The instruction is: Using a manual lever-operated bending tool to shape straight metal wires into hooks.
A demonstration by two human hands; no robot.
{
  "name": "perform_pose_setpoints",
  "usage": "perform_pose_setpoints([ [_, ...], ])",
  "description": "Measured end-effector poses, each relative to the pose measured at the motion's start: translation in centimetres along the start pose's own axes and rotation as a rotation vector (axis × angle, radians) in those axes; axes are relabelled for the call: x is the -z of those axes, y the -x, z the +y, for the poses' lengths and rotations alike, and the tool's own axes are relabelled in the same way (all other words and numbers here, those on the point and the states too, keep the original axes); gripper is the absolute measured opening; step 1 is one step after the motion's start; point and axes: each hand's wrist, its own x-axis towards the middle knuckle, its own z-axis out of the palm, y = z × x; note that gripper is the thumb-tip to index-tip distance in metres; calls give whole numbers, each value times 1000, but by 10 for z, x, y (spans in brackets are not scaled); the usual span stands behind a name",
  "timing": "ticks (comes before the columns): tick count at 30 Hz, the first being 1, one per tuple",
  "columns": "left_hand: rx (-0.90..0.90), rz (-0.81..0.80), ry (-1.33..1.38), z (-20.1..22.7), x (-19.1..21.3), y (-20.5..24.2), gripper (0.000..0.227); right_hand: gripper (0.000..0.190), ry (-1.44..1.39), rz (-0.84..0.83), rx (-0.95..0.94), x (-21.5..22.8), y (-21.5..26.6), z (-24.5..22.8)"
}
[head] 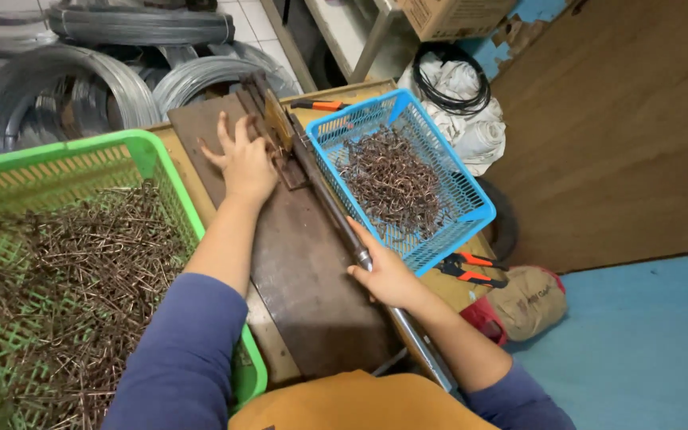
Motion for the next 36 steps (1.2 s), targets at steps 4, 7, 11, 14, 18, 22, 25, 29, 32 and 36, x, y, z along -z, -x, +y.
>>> perform_pose_setpoints([
  [4,-29,130,-75,-8,-32,-1,14,87,172,-43,-31,6,8,-11],
  [7,-22,139,-78,-8,-31,1,13,89,427,-72,-13,11,20,-30],
  [11,-23,152,-55,-8,-31,0,12,98,406,-43,-1,7,25,-29],
  [14,-12,166,-62,-10,-34,2,10,100,367,-15,-11,4,29,-28],
  [18,6,131,-38,-11,-41,-1,5,100,353,0,-18,3,30,-28],
  [22,-14,120,-3,-13,-39,-3,7,107,400,-7,-34,3,31,-37],
  [25,-5,111,-22,-11,-35,-3,7,103,368,10,-28,2,32,-39],
  [29,-52,166,130,9,-28,3,32,83,380,63,-44,-8,1,7],
  [32,-363,273,210,41,-37,16,47,69,418,104,-48,-18,-24,50],
  [36,-816,11,137,87,-63,38,52,59,419,135,-14,-18,-25,48],
])
